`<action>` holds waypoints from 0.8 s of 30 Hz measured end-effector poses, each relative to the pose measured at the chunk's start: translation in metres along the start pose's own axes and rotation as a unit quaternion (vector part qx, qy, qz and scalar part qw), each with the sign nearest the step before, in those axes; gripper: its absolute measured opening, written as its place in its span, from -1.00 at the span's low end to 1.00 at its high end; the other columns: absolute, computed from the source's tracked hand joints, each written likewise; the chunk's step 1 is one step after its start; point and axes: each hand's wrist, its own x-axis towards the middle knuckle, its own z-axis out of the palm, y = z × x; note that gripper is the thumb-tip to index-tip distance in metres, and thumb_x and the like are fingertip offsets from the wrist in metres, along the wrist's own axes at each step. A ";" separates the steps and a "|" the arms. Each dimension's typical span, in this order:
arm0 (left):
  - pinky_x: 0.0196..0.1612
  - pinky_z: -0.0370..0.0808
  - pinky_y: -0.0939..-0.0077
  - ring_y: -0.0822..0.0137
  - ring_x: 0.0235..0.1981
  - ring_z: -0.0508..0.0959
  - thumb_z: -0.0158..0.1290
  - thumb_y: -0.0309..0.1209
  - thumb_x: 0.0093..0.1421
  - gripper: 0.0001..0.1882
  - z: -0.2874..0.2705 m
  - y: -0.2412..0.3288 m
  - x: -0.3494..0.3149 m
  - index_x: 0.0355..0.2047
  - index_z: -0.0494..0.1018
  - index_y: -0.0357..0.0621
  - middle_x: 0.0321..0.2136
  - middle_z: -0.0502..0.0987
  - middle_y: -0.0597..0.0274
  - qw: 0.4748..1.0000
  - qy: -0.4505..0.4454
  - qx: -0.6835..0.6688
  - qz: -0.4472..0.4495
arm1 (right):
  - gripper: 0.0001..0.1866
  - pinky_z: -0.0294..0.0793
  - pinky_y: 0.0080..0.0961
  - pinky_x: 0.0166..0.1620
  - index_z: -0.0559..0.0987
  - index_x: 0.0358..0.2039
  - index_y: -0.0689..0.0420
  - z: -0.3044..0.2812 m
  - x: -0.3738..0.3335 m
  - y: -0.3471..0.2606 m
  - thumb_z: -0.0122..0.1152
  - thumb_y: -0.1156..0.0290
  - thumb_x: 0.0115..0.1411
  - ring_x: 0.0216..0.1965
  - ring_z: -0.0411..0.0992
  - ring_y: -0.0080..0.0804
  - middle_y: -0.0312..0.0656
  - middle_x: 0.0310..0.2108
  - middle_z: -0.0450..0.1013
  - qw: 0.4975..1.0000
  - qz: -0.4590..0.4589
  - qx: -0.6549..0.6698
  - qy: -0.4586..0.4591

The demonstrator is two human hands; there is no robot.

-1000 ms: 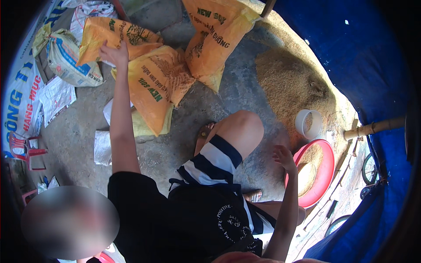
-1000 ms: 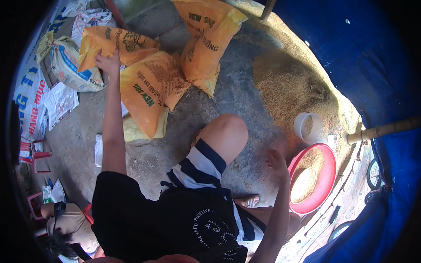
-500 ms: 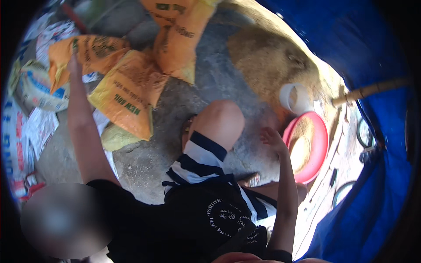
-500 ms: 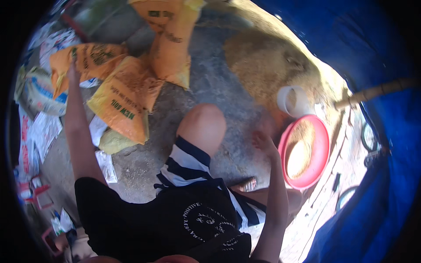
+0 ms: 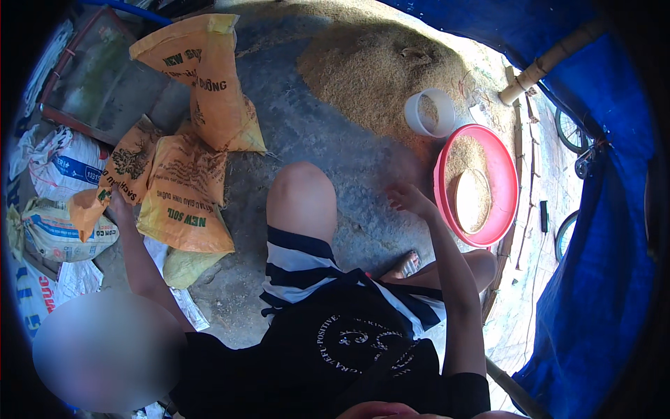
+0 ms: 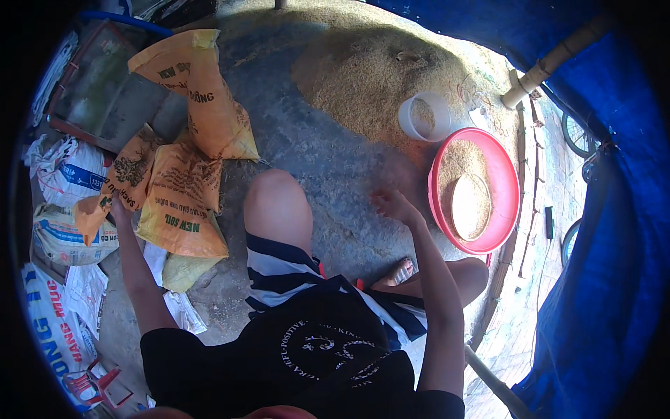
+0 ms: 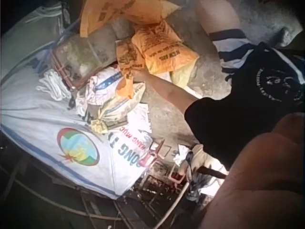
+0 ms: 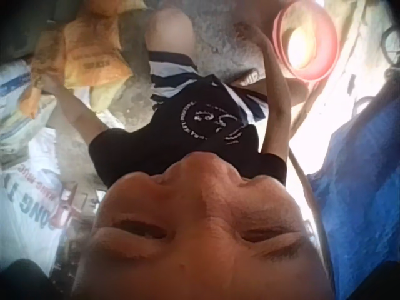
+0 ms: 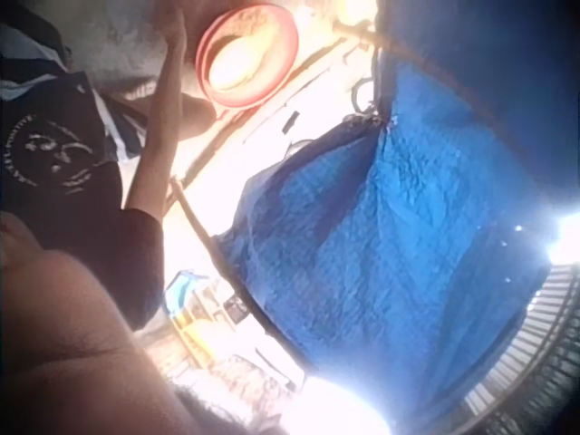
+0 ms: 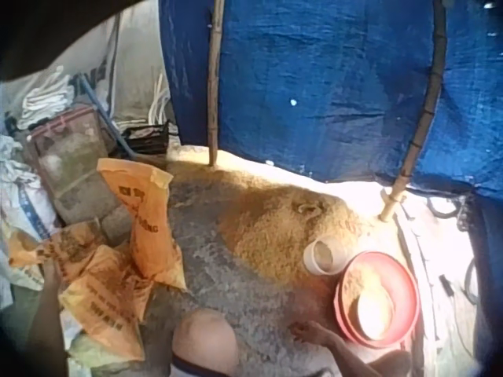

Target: Sifting rice using a hand sieve over a large basin.

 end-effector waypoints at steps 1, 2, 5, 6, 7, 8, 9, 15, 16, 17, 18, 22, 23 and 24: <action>-0.17 0.33 0.32 0.22 -0.19 0.35 -0.22 -0.30 0.08 -0.58 -0.020 0.013 0.001 -0.11 0.13 -0.33 -0.17 0.29 0.06 0.999 -0.012 -0.029 -0.037 | -0.68 0.35 -0.65 -0.47 0.33 -0.22 0.15 0.003 0.004 -0.001 -0.09 0.26 0.04 -0.50 0.35 -0.56 -0.26 -0.44 0.35 1.000 -0.011 0.002 -0.011; -0.16 0.33 0.28 0.20 -0.18 0.34 -0.26 -0.29 0.09 -0.58 -0.016 0.018 -0.007 -0.10 0.11 -0.31 -0.17 0.29 0.06 0.994 -0.033 -0.063 -0.084 | -0.68 0.35 -0.64 -0.46 0.34 -0.22 0.15 0.002 0.003 0.000 -0.10 0.26 0.04 -0.49 0.35 -0.55 -0.26 -0.43 0.35 1.000 -0.002 0.020 -0.008; -0.15 0.32 0.25 0.18 -0.19 0.35 -0.27 -0.29 0.09 -0.61 -0.031 0.026 -0.009 -0.12 0.13 -0.29 -0.18 0.30 0.09 0.991 -0.048 -0.101 -0.069 | -0.69 0.36 -0.63 -0.44 0.34 -0.22 0.15 0.004 0.006 -0.005 -0.11 0.27 0.05 -0.48 0.35 -0.54 -0.25 -0.41 0.35 0.998 -0.010 0.058 -0.028; -0.16 0.33 0.26 0.17 -0.19 0.35 -0.26 -0.29 0.09 -0.62 -0.028 0.021 -0.011 -0.14 0.14 -0.29 -0.18 0.30 0.09 0.993 -0.071 -0.087 -0.028 | -0.70 0.37 -0.62 -0.43 0.34 -0.22 0.15 0.003 0.005 -0.004 -0.12 0.28 0.05 -0.48 0.35 -0.53 -0.25 -0.41 0.35 0.997 -0.003 0.078 -0.024; -0.16 0.34 0.26 0.16 -0.19 0.35 -0.25 -0.30 0.08 -0.63 -0.010 0.012 -0.018 -0.15 0.15 -0.29 -0.18 0.30 0.08 0.992 -0.101 -0.074 0.008 | -0.70 0.37 -0.62 -0.43 0.34 -0.22 0.15 0.000 0.001 -0.001 -0.12 0.28 0.05 -0.48 0.35 -0.53 -0.25 -0.41 0.35 0.997 -0.008 0.076 -0.028; -0.18 0.35 0.25 0.17 -0.20 0.36 -0.26 -0.31 0.08 -0.63 0.021 0.006 -0.037 -0.16 0.15 -0.29 -0.19 0.30 0.09 0.995 -0.058 -0.083 0.003 | -0.70 0.37 -0.62 -0.42 0.34 -0.22 0.15 -0.003 -0.003 0.004 -0.12 0.28 0.06 -0.48 0.35 -0.54 -0.26 -0.41 0.35 0.996 -0.001 0.091 -0.016; -0.19 0.36 0.23 0.17 -0.21 0.37 -0.26 -0.31 0.08 -0.64 0.049 0.011 -0.060 -0.16 0.15 -0.29 -0.20 0.31 0.09 0.996 -0.015 -0.092 0.002 | -0.70 0.37 -0.61 -0.41 0.34 -0.22 0.14 -0.004 -0.005 0.004 -0.12 0.28 0.06 -0.48 0.35 -0.54 -0.26 -0.41 0.35 0.994 0.002 0.108 -0.005; -0.26 0.39 0.13 0.16 -0.29 0.40 -0.31 -0.33 0.11 -0.67 0.047 0.071 -0.091 -0.18 0.17 -0.30 -0.25 0.33 0.07 0.980 0.127 -0.150 -0.004 | -0.70 0.37 -0.56 -0.33 0.32 -0.18 0.10 -0.001 -0.006 -0.008 -0.15 0.28 0.08 -0.42 0.35 -0.52 -0.27 -0.39 0.32 0.996 0.020 0.082 -0.027; -0.28 0.40 0.15 0.16 -0.31 0.41 -0.30 -0.33 0.12 -0.69 0.039 0.079 -0.075 -0.20 0.18 -0.30 -0.28 0.35 0.08 0.979 0.138 -0.147 0.027 | -0.70 0.37 -0.56 -0.33 0.32 -0.18 0.10 -0.003 -0.007 -0.005 -0.15 0.28 0.08 -0.42 0.35 -0.52 -0.27 -0.39 0.32 0.996 0.017 0.083 -0.031; -0.31 0.43 0.25 0.19 -0.36 0.44 -0.28 -0.35 0.11 -0.71 0.015 0.087 -0.044 -0.23 0.20 -0.30 -0.35 0.38 0.12 0.974 0.143 -0.165 0.060 | -0.70 0.37 -0.56 -0.33 0.32 -0.18 0.09 -0.005 -0.005 -0.002 -0.15 0.27 0.08 -0.42 0.35 -0.53 -0.28 -0.39 0.31 0.994 0.015 0.098 -0.038; -0.35 0.44 0.32 0.22 -0.40 0.44 -0.25 -0.35 0.11 -0.73 0.012 0.091 -0.027 -0.25 0.23 -0.30 -0.38 0.39 0.14 0.974 0.124 -0.167 0.087 | -0.70 0.37 -0.57 -0.33 0.32 -0.18 0.09 -0.008 -0.003 0.004 -0.15 0.27 0.08 -0.42 0.35 -0.53 -0.28 -0.39 0.31 0.993 0.026 0.112 -0.035; -0.45 0.43 0.49 0.36 -0.50 0.44 -0.13 -0.39 0.06 -0.80 -0.006 0.172 0.016 -0.34 0.29 -0.27 -0.46 0.40 0.21 0.955 0.110 -0.187 0.202 | -0.70 0.37 -0.58 -0.38 0.32 -0.19 0.10 -0.002 0.001 0.008 -0.13 0.26 0.08 -0.46 0.35 -0.53 -0.29 -0.43 0.32 0.997 0.043 0.066 -0.013; -0.48 0.42 0.53 0.40 -0.53 0.44 -0.09 -0.41 0.04 -0.81 0.009 0.194 0.018 -0.36 0.30 -0.26 -0.48 0.40 0.24 0.942 0.129 -0.190 0.244 | -0.70 0.37 -0.58 -0.38 0.32 -0.19 0.10 -0.001 -0.001 0.012 -0.13 0.26 0.08 -0.46 0.35 -0.53 -0.29 -0.43 0.32 0.996 0.049 0.070 -0.005; -0.49 0.41 0.57 0.42 -0.54 0.43 -0.07 -0.40 0.02 -0.82 0.034 0.209 0.008 -0.38 0.32 -0.24 -0.50 0.40 0.26 0.946 0.130 -0.163 0.249 | -0.69 0.37 -0.59 -0.40 0.32 -0.19 0.11 -0.006 -0.006 0.016 -0.12 0.26 0.07 -0.47 0.36 -0.53 -0.29 -0.44 0.33 0.997 0.053 0.063 0.013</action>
